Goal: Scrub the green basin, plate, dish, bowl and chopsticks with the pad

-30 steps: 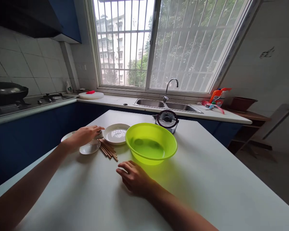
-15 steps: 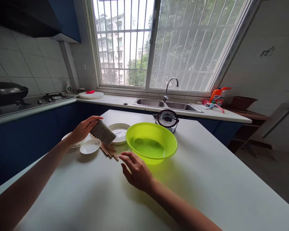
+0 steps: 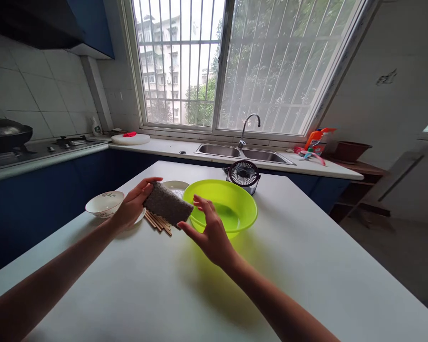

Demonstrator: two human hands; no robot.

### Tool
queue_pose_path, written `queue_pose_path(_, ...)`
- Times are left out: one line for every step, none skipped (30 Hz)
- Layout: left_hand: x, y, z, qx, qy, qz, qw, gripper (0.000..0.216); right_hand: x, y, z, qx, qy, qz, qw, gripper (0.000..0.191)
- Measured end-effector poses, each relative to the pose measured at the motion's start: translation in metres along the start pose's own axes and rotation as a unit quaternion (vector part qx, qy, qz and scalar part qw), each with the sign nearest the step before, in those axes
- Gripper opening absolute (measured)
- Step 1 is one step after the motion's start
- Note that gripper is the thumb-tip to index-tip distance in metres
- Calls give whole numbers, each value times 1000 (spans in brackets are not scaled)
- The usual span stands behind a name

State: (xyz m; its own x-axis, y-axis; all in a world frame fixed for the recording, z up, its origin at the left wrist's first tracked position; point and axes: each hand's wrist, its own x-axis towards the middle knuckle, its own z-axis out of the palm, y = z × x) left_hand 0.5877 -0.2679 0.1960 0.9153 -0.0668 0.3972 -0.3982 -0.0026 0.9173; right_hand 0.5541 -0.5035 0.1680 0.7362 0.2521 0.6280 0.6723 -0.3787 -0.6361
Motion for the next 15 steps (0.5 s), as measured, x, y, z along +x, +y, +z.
queue_pose_path(-3,-1,6,-22,3,-12,1000,41,0,0,0,13,-6,17,1000,65)
queue_pose_path(-5,-3,12,-42,7,-22,999,41,0,0,0,22,-10,34,999,67)
queue_pose_path(-7,-4,17,-60,10,-30,998,40,0,0,-1,33,-11,50,998,68)
queue_pose_path(-10,-6,21,-75,9,-37,996,38,0,0,-1,46,-10,65,997,67)
queue_pose_path(-12,-7,25,-88,7,-43,995,38,1,0,-2,64,-8,79,995,66)
queue_pose_path(-13,-8,27,-97,4,-48,994,37,1,0,-3,89,-5,93,992,65)
queue_pose_path(-15,-10,29,-104,-1,-53,993,36,3,1,-4,118,0,107,987,65)
queue_pose_path(-16,-11,31,-108,-5,-57,993,35,4,1,-6,150,5,124,981,65)
queue_pose_path(-17,-11,32,-111,-10,-59,992,35,6,2,-9,182,11,142,973,66)
queue_pose_path(-18,-12,33,-113,-17,-60,992,35,8,2,-12,212,18,164,963,67)
queue_pose_path(-19,-12,34,-116,-27,-60,991,36,10,3,-15,241,26,185,952,68)
queue_pose_path(-20,-12,35,-119,-37,-62,990,38,13,3,-18,266,35,205,941,68)
queue_pose_path(-21,-12,37,-122,-46,-65,989,40,15,3,-21,288,45,221,930,68)
queue_pose_path(-22,-12,39,-124,-50,-70,988,44,17,4,-23,308,56,233,921,67)
queue_pose_path(-22,-12,41,-126,-49,-77,988,48,18,4,-25,324,69,239,913,67)
